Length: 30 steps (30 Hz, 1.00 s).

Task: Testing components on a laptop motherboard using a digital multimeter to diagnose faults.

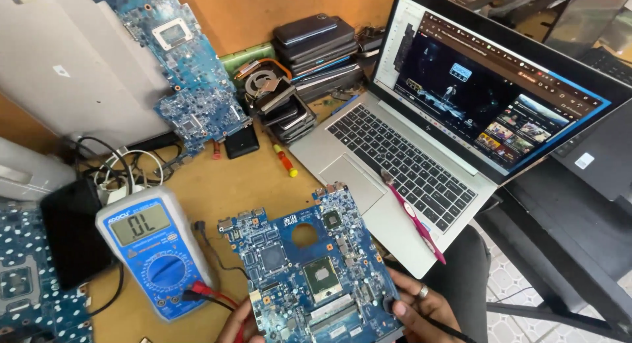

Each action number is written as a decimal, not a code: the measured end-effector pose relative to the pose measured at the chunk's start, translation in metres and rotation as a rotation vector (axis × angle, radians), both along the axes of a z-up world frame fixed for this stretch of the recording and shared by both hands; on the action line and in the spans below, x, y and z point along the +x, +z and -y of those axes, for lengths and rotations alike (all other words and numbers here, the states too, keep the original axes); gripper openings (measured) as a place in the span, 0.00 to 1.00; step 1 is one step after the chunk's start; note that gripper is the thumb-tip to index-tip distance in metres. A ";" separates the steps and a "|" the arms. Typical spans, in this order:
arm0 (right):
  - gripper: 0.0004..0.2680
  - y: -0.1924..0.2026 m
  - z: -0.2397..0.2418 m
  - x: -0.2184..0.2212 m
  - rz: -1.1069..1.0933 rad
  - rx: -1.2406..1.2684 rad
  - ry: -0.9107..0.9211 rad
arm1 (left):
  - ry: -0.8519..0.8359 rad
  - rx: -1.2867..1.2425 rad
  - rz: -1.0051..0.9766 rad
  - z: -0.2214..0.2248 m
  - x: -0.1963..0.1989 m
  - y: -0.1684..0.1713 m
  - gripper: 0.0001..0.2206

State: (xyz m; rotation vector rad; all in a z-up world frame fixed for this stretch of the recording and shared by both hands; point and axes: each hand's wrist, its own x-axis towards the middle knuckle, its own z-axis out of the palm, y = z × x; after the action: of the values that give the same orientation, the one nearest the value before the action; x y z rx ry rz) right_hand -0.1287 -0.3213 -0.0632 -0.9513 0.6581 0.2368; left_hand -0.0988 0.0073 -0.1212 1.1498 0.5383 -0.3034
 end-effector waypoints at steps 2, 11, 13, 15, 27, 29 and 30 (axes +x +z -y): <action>0.24 0.029 -0.015 0.008 -0.051 0.035 -0.193 | -0.222 0.074 0.298 -0.045 0.025 -0.060 0.34; 0.21 0.020 -0.039 0.007 0.063 0.043 -0.317 | -0.513 1.733 0.577 -0.053 0.024 0.009 0.33; 0.21 0.003 -0.040 0.002 0.191 -0.007 -0.211 | -0.496 1.825 0.601 -0.047 0.013 0.050 0.33; 0.19 -0.005 -0.042 0.002 0.284 -0.029 -0.135 | -0.390 1.777 0.535 -0.060 0.002 0.060 0.33; 0.17 -0.013 -0.053 0.014 0.198 -0.133 -0.056 | -0.078 1.508 0.745 -0.048 -0.034 0.069 0.32; 0.19 -0.020 -0.056 0.013 0.208 -0.142 -0.094 | -0.146 1.387 0.911 -0.063 -0.027 0.058 0.30; 0.21 -0.022 -0.056 0.011 0.220 -0.146 -0.131 | -0.211 1.261 1.072 -0.070 -0.023 0.052 0.34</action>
State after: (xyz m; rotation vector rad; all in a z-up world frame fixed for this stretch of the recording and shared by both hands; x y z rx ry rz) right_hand -0.1175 -0.2655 -0.0856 -1.0518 0.5373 -0.0328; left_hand -0.1216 0.0769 -0.0693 2.3286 -0.4708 0.5872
